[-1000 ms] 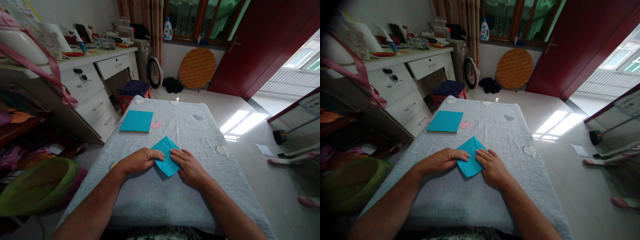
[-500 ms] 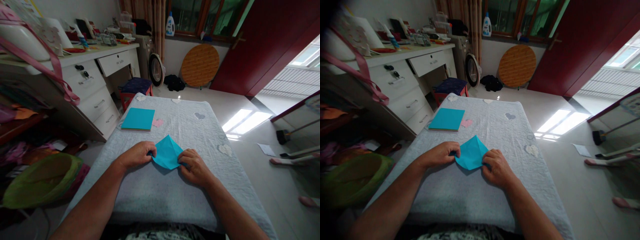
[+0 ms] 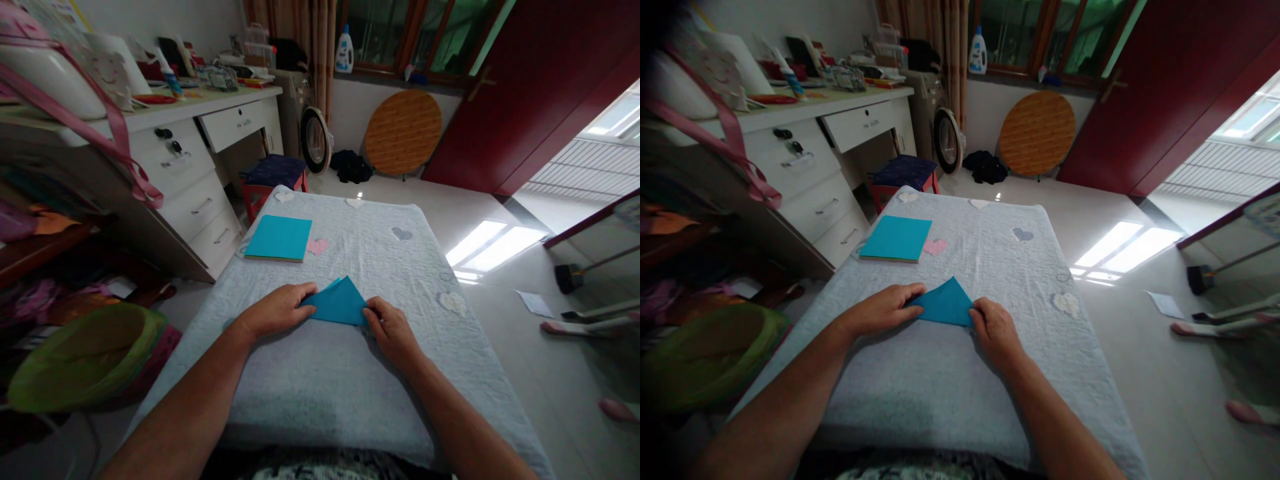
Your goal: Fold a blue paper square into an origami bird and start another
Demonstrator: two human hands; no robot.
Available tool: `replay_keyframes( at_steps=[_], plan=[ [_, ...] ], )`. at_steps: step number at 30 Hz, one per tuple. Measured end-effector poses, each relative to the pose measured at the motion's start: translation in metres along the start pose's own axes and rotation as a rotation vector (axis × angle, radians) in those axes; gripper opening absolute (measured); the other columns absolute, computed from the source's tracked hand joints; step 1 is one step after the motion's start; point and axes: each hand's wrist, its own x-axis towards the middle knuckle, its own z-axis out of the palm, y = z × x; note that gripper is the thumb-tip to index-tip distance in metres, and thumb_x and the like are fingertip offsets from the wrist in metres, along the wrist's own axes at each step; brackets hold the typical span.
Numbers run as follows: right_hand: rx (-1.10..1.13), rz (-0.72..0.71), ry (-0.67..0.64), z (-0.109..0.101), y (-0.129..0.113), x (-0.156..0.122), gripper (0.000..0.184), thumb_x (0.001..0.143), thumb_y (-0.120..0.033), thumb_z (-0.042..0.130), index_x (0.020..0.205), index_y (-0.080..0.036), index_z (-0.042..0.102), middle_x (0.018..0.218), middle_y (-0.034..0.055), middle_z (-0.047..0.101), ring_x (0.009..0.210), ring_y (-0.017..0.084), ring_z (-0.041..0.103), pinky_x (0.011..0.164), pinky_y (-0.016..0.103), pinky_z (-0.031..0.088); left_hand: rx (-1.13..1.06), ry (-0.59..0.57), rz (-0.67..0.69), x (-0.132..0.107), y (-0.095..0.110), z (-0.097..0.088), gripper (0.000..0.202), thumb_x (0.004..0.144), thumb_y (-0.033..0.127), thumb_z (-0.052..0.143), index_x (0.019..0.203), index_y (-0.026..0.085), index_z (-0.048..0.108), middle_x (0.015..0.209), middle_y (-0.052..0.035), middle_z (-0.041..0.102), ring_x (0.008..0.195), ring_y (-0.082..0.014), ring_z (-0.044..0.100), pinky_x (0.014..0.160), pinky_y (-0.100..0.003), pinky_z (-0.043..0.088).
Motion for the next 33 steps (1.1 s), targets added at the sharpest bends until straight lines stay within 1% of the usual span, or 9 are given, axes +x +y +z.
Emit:
replay_keyframes(
  at_steps=[3,6,10,12,14,16,20,26,33],
  plan=[
    [-0.012,0.073,0.027,0.006,0.0,0.004,0.017,0.095,-0.032,0.046,0.099,-0.021,0.058,0.071,0.0002,0.064,0.063,0.016,0.058,0.062,0.027,0.041,0.009,0.096,-0.049,0.002,0.006,0.008,0.028,0.09,0.042,0.055,0.107,0.021,0.059,0.099,-0.0039,0.068,0.088,-0.0219,0.064,0.078,-0.03,0.045],
    [-0.035,0.123,0.04,0.011,-0.001,0.007,0.026,0.093,-0.032,0.048,0.114,-0.02,0.056,0.069,-0.0009,0.064,0.06,0.017,0.058,0.061,0.027,0.041,0.024,0.193,-0.085,0.006,0.01,0.021,0.034,0.091,0.039,0.054,0.12,0.021,0.054,0.104,-0.0065,0.07,0.095,-0.0242,0.066,0.082,-0.032,0.047],
    [-0.096,0.111,0.046,0.012,-0.002,0.009,0.023,0.093,-0.033,0.048,0.109,-0.021,0.058,0.07,-0.0002,0.065,0.062,0.018,0.06,0.063,0.028,0.042,0.075,0.237,-0.09,0.011,0.01,0.035,0.045,0.093,0.026,0.051,0.137,0.025,0.044,0.123,-0.0072,0.068,0.106,-0.0231,0.067,0.091,-0.033,0.048],
    [-0.127,0.084,0.038,0.011,-0.003,0.009,0.02,0.094,-0.031,0.047,0.106,-0.021,0.06,0.07,0.0006,0.066,0.064,0.018,0.061,0.064,0.028,0.042,0.138,0.208,-0.073,0.012,0.009,0.037,0.04,0.095,0.022,0.047,0.135,0.025,0.051,0.127,-0.0071,0.067,0.111,-0.023,0.065,0.096,-0.034,0.048],
    [-0.14,0.054,0.022,0.01,-0.005,0.009,0.02,0.093,-0.029,0.046,0.103,-0.021,0.062,0.072,0.0016,0.067,0.065,0.018,0.061,0.065,0.028,0.042,0.207,0.168,-0.076,0.012,0.008,0.037,0.037,0.096,0.02,0.044,0.129,0.023,0.059,0.124,-0.0084,0.068,0.112,-0.0238,0.065,0.098,-0.035,0.048],
    [-0.139,0.029,0.002,0.008,-0.005,0.009,0.019,0.092,-0.025,0.046,0.1,-0.02,0.063,0.075,0.0031,0.068,0.068,0.019,0.062,0.067,0.028,0.042,0.26,0.139,-0.092,0.012,0.009,0.036,0.037,0.096,0.019,0.042,0.127,0.02,0.063,0.12,-0.0097,0.07,0.11,-0.0245,0.066,0.097,-0.037,0.049],
    [-0.13,0.005,-0.012,0.007,-0.005,0.009,0.02,0.091,-0.022,0.046,0.096,-0.02,0.065,0.084,0.005,0.071,0.076,0.02,0.064,0.072,0.029,0.044,0.299,0.136,-0.093,0.011,0.011,0.035,0.038,0.096,0.019,0.044,0.128,0.021,0.064,0.116,-0.0085,0.072,0.105,-0.0229,0.067,0.094,-0.034,0.05],
    [-0.147,0.007,-0.011,0.007,-0.003,0.009,0.019,0.091,-0.022,0.047,0.096,-0.02,0.065,0.084,0.0045,0.071,0.075,0.02,0.065,0.071,0.029,0.044,0.313,0.155,-0.087,0.011,0.009,0.036,0.038,0.096,0.021,0.044,0.128,0.024,0.064,0.111,-0.0064,0.072,0.097,-0.021,0.068,0.087,-0.03,0.051],
    [-0.155,0.019,-0.006,0.009,-0.001,0.01,0.02,0.091,-0.022,0.046,0.097,-0.02,0.065,0.087,0.0052,0.072,0.077,0.02,0.066,0.072,0.03,0.045,0.299,0.174,-0.101,0.013,0.005,0.039,0.039,0.098,0.024,0.041,0.13,0.027,0.063,0.107,-0.0056,0.071,0.096,-0.021,0.067,0.085,-0.029,0.049]
  ],
)
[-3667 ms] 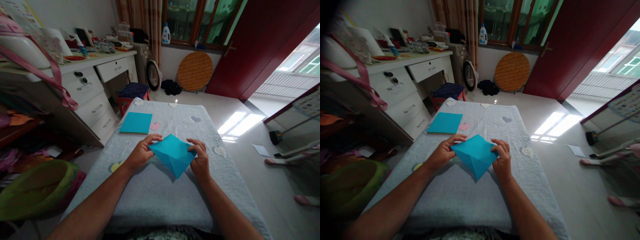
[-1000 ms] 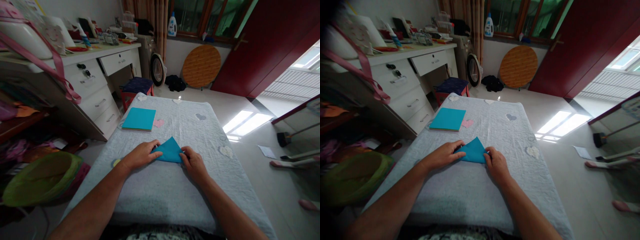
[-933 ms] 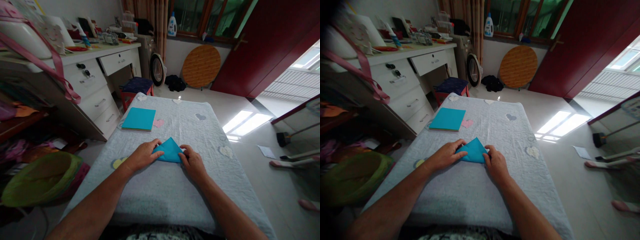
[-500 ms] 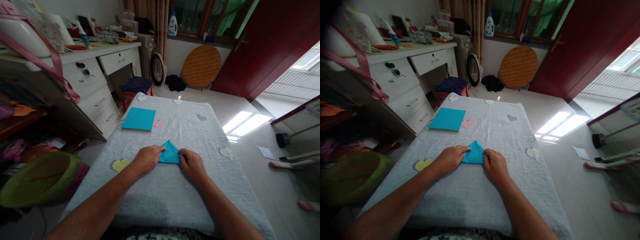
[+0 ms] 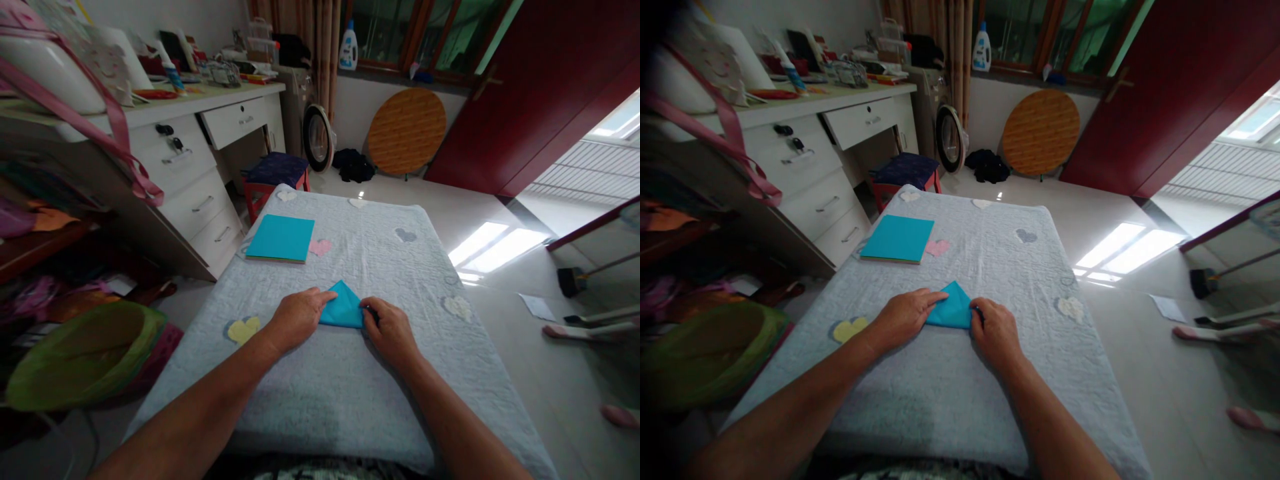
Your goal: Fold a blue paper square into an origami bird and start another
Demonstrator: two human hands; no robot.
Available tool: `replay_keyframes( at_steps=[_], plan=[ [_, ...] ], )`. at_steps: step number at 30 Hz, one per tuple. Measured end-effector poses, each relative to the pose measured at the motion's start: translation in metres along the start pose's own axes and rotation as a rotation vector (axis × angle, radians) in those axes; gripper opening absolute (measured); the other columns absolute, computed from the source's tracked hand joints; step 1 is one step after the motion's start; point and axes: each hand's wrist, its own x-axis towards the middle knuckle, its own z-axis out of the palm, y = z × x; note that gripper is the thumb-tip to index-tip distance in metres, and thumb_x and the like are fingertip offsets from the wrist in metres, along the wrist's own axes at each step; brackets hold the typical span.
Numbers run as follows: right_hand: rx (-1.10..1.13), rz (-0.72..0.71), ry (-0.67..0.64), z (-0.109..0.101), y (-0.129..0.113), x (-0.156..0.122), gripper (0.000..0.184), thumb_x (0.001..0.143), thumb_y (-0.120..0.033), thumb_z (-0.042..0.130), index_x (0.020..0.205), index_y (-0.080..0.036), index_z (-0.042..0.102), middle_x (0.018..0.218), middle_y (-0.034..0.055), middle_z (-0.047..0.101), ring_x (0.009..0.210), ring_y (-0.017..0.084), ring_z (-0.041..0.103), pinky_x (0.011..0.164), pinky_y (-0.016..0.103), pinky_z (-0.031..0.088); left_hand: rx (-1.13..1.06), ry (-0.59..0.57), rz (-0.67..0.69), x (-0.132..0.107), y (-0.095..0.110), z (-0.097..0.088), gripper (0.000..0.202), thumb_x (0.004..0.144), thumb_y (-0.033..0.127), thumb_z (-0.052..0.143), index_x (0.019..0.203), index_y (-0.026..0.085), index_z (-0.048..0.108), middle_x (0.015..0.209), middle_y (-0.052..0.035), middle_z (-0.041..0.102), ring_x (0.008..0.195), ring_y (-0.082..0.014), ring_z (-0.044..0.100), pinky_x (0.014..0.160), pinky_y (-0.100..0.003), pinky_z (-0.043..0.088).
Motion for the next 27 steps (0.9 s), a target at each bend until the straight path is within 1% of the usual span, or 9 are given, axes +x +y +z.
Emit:
replay_keyframes(
  at_steps=[6,11,18,23,27],
  plan=[
    [-0.021,-0.012,0.004,0.0008,0.0007,0.0003,0.02,0.09,-0.022,0.047,0.096,-0.021,0.065,0.088,0.005,0.073,0.077,0.02,0.066,0.072,0.03,0.045,0.05,-0.005,-0.017,0.0014,0.0012,0.0005,0.039,0.099,0.024,0.04,0.13,0.028,0.062,0.102,-0.0055,0.069,0.092,-0.0203,0.066,0.08,-0.027,0.048],
    [-0.023,-0.005,-0.008,0.0005,-0.0002,0.0007,0.02,0.091,-0.021,0.046,0.097,-0.02,0.065,0.088,0.0053,0.072,0.08,0.021,0.066,0.074,0.031,0.046,0.102,-0.013,-0.013,0.0021,0.0017,0.0022,0.041,0.1,0.025,0.037,0.133,0.028,0.061,0.098,-0.0063,0.066,0.086,-0.0212,0.066,0.073,-0.028,0.048],
    [-0.023,-0.016,-0.016,0.0008,0.0001,0.0006,0.021,0.092,-0.02,0.046,0.098,-0.02,0.066,0.089,0.0053,0.07,0.082,0.019,0.065,0.076,0.03,0.046,0.135,0.015,-0.014,0.0018,-0.0013,0.0095,0.043,0.099,0.023,0.039,0.137,0.03,0.057,0.104,-0.0059,0.067,0.091,-0.0201,0.066,0.079,-0.028,0.049],
    [-0.039,-0.03,-0.014,0.0008,0.0004,0.0,0.022,0.093,-0.021,0.046,0.098,-0.02,0.067,0.085,0.0048,0.067,0.079,0.019,0.063,0.074,0.029,0.045,0.131,-0.015,-0.027,0.0022,0.0003,0.0087,0.044,0.097,0.017,0.038,0.133,0.03,0.06,0.103,-0.006,0.067,0.092,-0.0208,0.066,0.082,-0.029,0.048],
    [-0.033,-0.025,-0.023,0.001,0.0014,0.0,0.022,0.094,-0.021,0.046,0.099,-0.02,0.067,0.087,0.0049,0.067,0.08,0.019,0.063,0.075,0.03,0.045,0.126,-0.018,-0.02,0.0019,0.0024,0.0062,0.044,0.096,0.016,0.038,0.133,0.028,0.06,0.103,-0.0072,0.066,0.091,-0.0219,0.066,0.08,-0.03,0.048]
  ],
)
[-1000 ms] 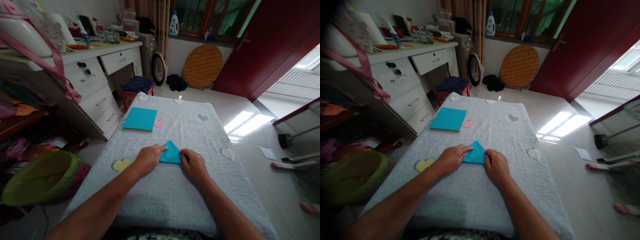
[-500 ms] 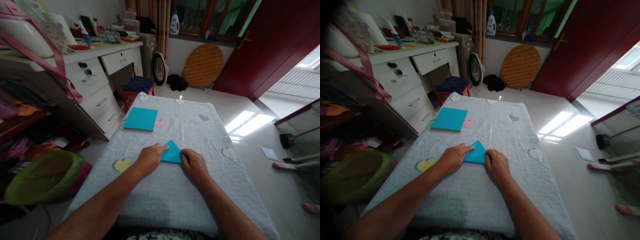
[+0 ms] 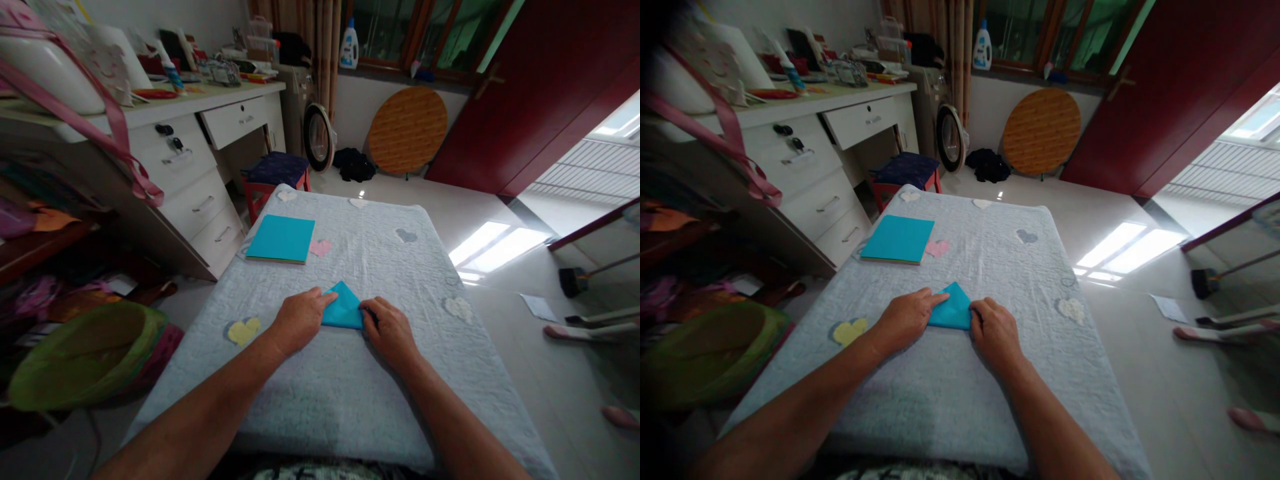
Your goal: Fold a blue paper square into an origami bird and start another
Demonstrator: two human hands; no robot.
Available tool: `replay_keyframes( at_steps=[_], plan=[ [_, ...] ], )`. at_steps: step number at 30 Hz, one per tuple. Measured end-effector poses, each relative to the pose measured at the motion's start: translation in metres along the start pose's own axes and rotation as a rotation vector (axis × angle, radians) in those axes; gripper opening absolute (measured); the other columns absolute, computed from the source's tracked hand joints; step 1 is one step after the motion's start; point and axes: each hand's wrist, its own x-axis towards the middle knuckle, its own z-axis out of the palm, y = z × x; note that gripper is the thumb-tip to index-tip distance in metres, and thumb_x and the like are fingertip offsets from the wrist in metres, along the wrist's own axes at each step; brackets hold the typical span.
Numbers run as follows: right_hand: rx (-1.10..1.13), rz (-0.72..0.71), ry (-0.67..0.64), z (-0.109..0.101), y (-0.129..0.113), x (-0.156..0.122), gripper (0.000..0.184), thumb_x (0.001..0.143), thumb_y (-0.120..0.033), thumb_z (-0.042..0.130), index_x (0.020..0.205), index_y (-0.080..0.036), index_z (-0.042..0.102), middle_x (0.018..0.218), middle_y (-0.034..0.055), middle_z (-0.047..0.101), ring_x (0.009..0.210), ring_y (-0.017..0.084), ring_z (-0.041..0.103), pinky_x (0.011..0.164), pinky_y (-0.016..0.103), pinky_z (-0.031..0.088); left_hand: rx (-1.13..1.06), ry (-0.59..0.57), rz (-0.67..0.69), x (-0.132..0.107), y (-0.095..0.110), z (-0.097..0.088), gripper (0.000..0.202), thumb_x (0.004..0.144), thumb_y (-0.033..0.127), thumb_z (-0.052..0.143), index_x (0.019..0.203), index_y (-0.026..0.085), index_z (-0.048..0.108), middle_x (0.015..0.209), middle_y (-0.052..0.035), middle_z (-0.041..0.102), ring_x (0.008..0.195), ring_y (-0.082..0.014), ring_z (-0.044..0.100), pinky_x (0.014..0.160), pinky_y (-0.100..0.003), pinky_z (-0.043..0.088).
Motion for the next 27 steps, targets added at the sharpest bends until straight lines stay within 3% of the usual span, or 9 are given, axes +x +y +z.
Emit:
replay_keyframes(
  at_steps=[11,16,21,24,27],
  plan=[
    [-0.065,-0.022,-0.002,0.0,-0.003,0.0,0.019,0.095,-0.019,0.049,0.099,-0.019,0.067,0.087,0.0058,0.062,0.082,0.02,0.058,0.076,0.033,0.043,0.052,0.006,0.026,-0.001,0.002,-0.003,0.045,0.095,0.015,0.039,0.134,0.027,0.058,0.099,-0.0059,0.064,0.085,-0.0205,0.064,0.072,-0.028,0.046],
    [-0.251,-0.176,0.096,0.003,-0.004,-0.001,0.021,0.091,-0.012,0.055,0.098,-0.024,0.07,0.111,0.0088,0.062,0.097,0.025,0.051,0.084,0.038,0.039,0.09,0.026,0.015,-0.002,0.004,0.0,0.042,0.097,0.017,0.038,0.132,0.028,0.059,0.099,-0.0053,0.064,0.084,-0.02,0.064,0.068,-0.028,0.045],
    [-0.238,-0.354,-0.09,-0.001,-0.01,-0.002,0.021,0.095,-0.014,0.054,0.109,-0.023,0.067,0.11,0.0059,0.067,0.094,0.021,0.054,0.084,0.035,0.038,0.14,0.043,0.014,-0.002,0.006,-0.001,0.043,0.098,0.018,0.038,0.134,0.03,0.057,0.096,-0.0035,0.062,0.082,-0.0194,0.063,0.065,-0.027,0.043],
    [-0.257,-0.339,-0.127,-0.007,-0.019,-0.004,0.021,0.097,-0.021,0.053,0.113,-0.023,0.066,0.114,0.0061,0.067,0.099,0.021,0.055,0.091,0.038,0.036,0.165,0.056,0.005,-0.004,0.006,0.0,0.042,0.098,0.019,0.04,0.135,0.031,0.056,0.096,-0.0033,0.061,0.08,-0.0188,0.062,0.063,-0.027,0.043],
    [-0.306,-0.301,-0.15,-0.01,-0.027,-0.008,0.027,0.098,-0.039,0.053,0.12,-0.027,0.064,0.121,0.0073,0.064,0.106,0.025,0.055,0.098,0.045,0.03,0.202,0.085,-0.006,-0.005,0.004,0.001,0.039,0.098,0.021,0.043,0.134,0.031,0.057,0.098,-0.0041,0.06,0.083,-0.0194,0.061,0.066,-0.028,0.044]
  ],
)
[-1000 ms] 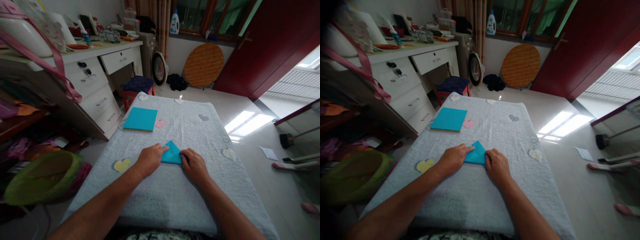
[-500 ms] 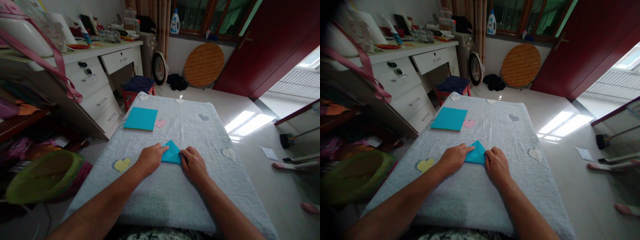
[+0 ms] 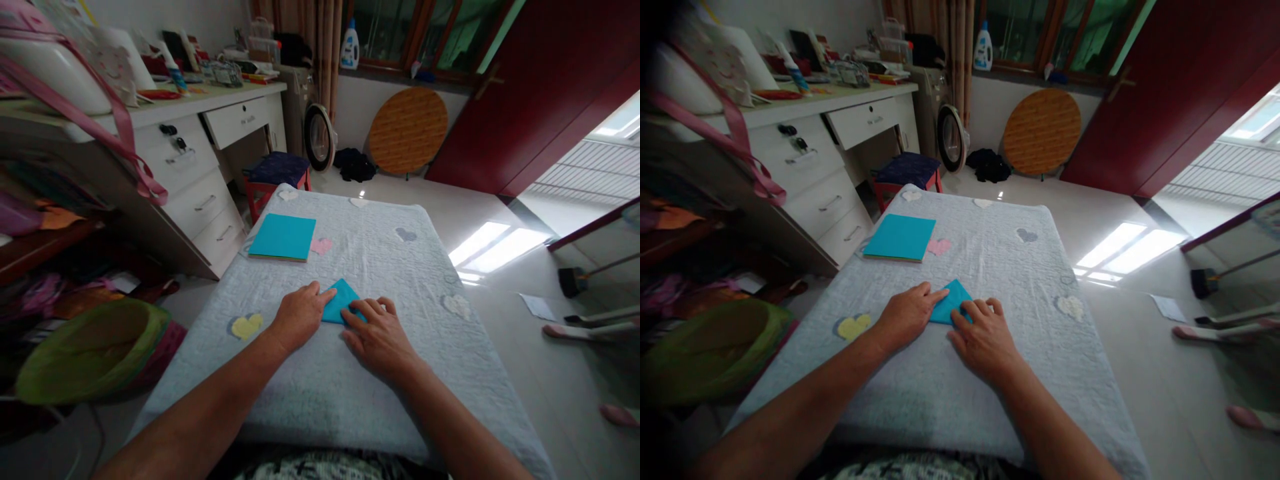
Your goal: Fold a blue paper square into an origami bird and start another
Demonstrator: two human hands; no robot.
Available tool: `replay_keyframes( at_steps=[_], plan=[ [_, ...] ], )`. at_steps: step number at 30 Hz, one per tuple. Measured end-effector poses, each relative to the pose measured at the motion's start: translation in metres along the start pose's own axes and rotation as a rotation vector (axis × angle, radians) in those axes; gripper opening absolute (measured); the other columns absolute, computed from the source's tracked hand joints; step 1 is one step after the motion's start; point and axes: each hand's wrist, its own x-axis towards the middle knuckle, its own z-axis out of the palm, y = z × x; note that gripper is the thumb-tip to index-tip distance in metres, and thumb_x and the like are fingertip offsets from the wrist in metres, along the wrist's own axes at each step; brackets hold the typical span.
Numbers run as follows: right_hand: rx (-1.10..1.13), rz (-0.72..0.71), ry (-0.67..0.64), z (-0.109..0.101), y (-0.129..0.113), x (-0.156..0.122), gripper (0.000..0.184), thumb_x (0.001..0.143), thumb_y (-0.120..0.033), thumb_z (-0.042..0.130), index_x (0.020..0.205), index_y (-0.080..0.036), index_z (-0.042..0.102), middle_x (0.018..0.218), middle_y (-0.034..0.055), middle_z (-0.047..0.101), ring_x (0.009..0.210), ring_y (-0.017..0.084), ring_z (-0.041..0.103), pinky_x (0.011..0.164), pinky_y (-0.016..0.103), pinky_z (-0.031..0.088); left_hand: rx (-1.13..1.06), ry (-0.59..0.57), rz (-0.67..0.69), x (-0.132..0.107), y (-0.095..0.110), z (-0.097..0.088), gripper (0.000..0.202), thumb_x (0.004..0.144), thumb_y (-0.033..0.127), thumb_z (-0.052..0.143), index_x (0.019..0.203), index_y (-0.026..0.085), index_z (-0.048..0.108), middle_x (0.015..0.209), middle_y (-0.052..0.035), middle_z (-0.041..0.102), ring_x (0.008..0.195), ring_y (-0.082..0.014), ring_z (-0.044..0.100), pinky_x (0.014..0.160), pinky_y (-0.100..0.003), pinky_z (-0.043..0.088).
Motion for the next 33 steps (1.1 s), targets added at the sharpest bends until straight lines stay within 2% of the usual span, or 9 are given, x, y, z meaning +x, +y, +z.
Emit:
replay_keyframes(
  at_steps=[4,9,12,15,18,20,25,28,33],
  plan=[
    [-0.034,0.007,-0.034,-0.001,-0.006,-0.004,0.046,0.094,-0.06,0.05,0.131,-0.034,0.058,0.128,0.0106,0.058,0.113,0.03,0.051,0.1,0.05,0.027,0.108,0.06,-0.011,0.001,-0.007,-0.004,0.038,0.098,0.017,0.045,0.131,0.028,0.059,0.104,-0.0083,0.061,0.092,-0.024,0.059,0.073,-0.033,0.047],
    [-0.063,0.019,-0.064,-0.001,-0.01,-0.006,0.054,0.093,-0.066,0.045,0.135,-0.034,0.056,0.126,0.0133,0.057,0.113,0.033,0.048,0.098,0.05,0.029,0.2,0.169,0.005,-0.004,-0.011,-0.019,0.035,0.097,0.014,0.045,0.128,0.019,0.062,0.118,-0.014,0.064,0.105,-0.0305,0.059,0.085,-0.044,0.049],
    [-0.069,0.026,-0.067,-0.003,-0.013,-0.005,0.052,0.094,-0.063,0.045,0.135,-0.033,0.056,0.124,0.0128,0.057,0.112,0.032,0.047,0.098,0.049,0.03,0.136,0.247,0.167,-0.023,-0.001,-0.015,0.035,0.097,0.014,0.046,0.129,0.014,0.06,0.125,-0.0129,0.065,0.114,-0.0287,0.058,0.097,-0.044,0.046],
    [-0.075,0.023,-0.059,-0.005,-0.016,-0.005,0.05,0.095,-0.059,0.045,0.134,-0.031,0.058,0.122,0.0133,0.057,0.11,0.031,0.047,0.098,0.048,0.031,0.063,0.224,0.365,-0.046,0.011,0.001,0.037,0.099,0.024,0.048,0.133,0.01,0.056,0.13,-0.0133,0.064,0.121,-0.026,0.057,0.106,-0.04,0.042],
    [-0.092,0.005,-0.061,-0.005,-0.018,-0.007,0.048,0.096,-0.056,0.045,0.135,-0.03,0.058,0.123,0.0146,0.057,0.111,0.031,0.047,0.099,0.048,0.031,0.051,0.215,0.326,-0.062,0.015,0.017,0.052,0.099,0.038,0.05,0.139,0.005,0.05,0.141,-0.0177,0.057,0.131,-0.0284,0.052,0.11,-0.042,0.038],
    [-0.108,-0.01,-0.066,-0.004,-0.019,-0.008,0.05,0.097,-0.055,0.045,0.14,-0.031,0.054,0.126,0.0152,0.055,0.114,0.032,0.047,0.099,0.048,0.031,0.049,0.191,0.295,-0.068,0.01,0.021,0.058,0.097,0.044,0.051,0.141,0.006,0.049,0.144,-0.0171,0.054,0.134,-0.0282,0.049,0.112,-0.041,0.037],
    [-0.141,-0.024,-0.07,-0.003,-0.024,-0.009,0.053,0.097,-0.059,0.041,0.143,-0.035,0.05,0.132,0.0163,0.053,0.121,0.034,0.044,0.102,0.052,0.031,0.061,0.158,0.228,-0.077,-0.004,0.017,0.063,0.094,0.055,0.052,0.142,0.013,0.05,0.15,-0.0133,0.05,0.138,-0.0273,0.046,0.113,-0.042,0.036],
    [-0.156,-0.002,-0.083,-0.002,-0.027,-0.009,0.055,0.095,-0.062,0.04,0.142,-0.035,0.051,0.135,0.0169,0.052,0.123,0.037,0.044,0.102,0.055,0.031,0.096,0.157,0.172,-0.083,-0.009,0.013,0.06,0.094,0.054,0.052,0.139,0.015,0.054,0.15,-0.0124,0.05,0.137,-0.029,0.047,0.112,-0.046,0.037],
    [-0.168,0.014,-0.066,0.002,-0.023,-0.018,0.056,0.095,-0.064,0.042,0.141,-0.034,0.052,0.142,0.0148,0.05,0.13,0.037,0.042,0.109,0.058,0.026,0.163,0.173,0.115,-0.089,-0.013,0.012,0.055,0.094,0.047,0.055,0.136,0.011,0.057,0.145,-0.0167,0.054,0.133,-0.0318,0.051,0.106,-0.047,0.043]
  ],
)
